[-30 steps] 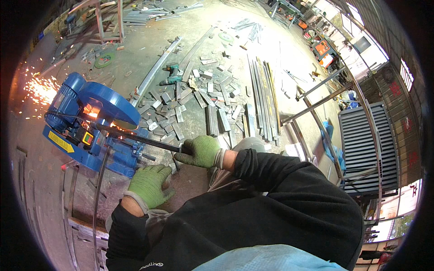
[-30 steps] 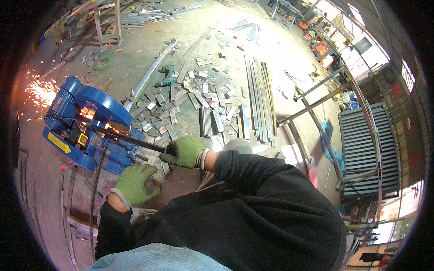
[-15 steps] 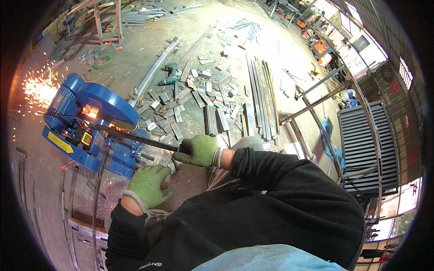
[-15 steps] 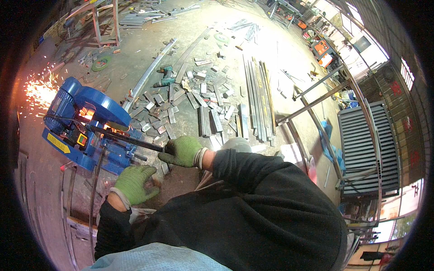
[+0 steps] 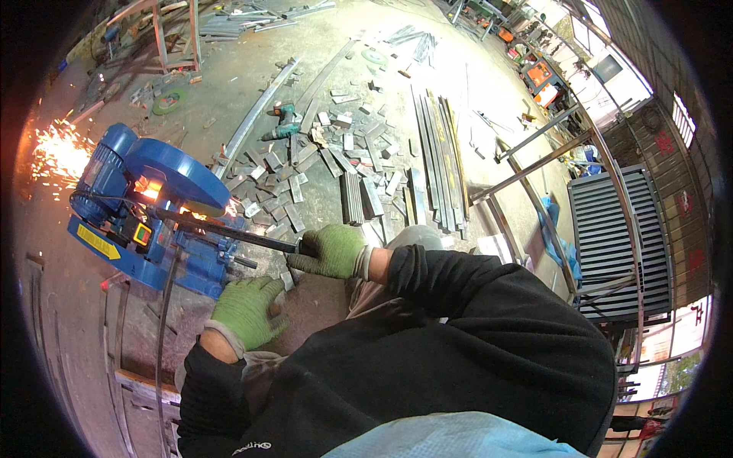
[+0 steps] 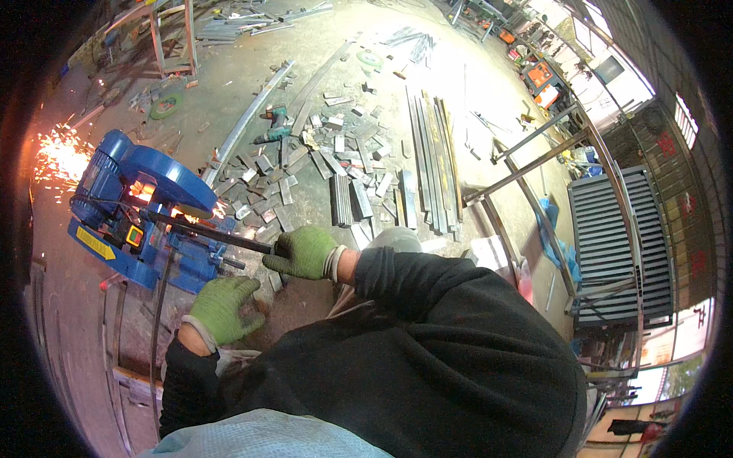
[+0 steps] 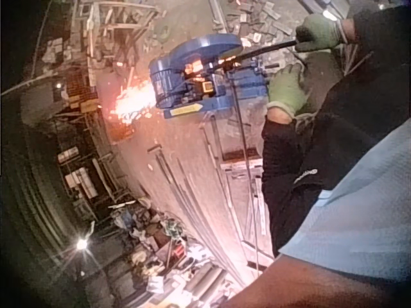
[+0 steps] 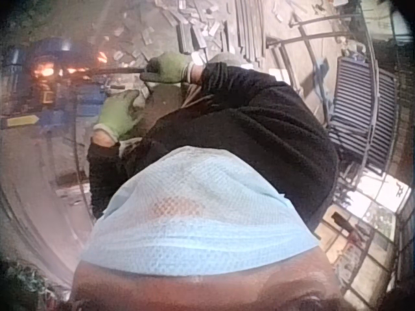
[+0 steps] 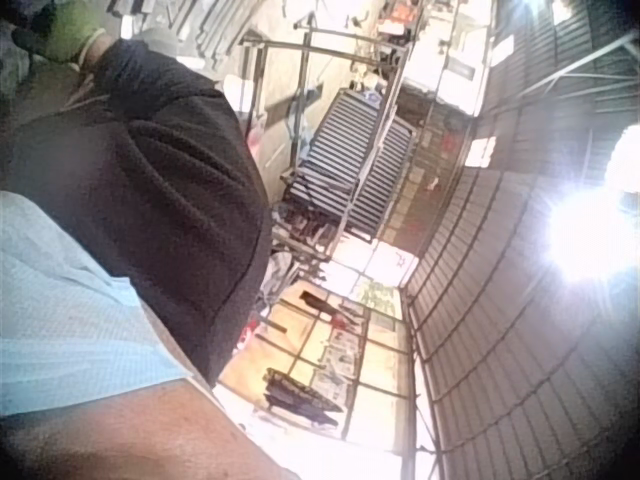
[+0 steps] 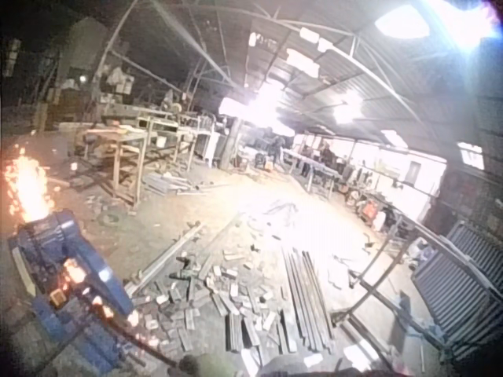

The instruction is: The person repeatedly picks up metal rods from the floor, positions them in a blue chop saw, and cuts them, producing sparks. The cut pieces are placed on the floor among other metal scraps.

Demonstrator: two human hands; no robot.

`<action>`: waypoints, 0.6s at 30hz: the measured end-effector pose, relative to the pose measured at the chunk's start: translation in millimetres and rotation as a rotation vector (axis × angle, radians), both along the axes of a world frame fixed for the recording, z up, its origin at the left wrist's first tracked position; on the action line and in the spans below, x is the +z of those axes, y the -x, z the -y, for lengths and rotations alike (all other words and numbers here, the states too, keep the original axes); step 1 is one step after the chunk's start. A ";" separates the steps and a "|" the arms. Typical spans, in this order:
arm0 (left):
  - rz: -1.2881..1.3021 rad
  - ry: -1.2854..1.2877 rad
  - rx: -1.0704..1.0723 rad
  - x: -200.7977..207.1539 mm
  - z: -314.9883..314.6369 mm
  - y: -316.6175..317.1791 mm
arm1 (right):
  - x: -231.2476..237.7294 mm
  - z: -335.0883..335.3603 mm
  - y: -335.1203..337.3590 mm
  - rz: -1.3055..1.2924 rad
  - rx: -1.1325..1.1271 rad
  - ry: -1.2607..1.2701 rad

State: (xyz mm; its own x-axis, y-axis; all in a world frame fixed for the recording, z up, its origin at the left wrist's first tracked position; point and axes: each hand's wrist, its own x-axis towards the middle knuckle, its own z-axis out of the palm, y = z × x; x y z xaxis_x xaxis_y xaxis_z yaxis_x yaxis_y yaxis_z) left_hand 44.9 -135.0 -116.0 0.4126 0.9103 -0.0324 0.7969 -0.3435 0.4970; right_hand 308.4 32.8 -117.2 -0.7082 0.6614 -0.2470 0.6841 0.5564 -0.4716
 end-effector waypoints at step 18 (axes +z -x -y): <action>0.012 -0.013 -0.009 -5.3 -0.2 -1.7 | -9.6 0.9 -5.5 -0.027 0.013 -0.046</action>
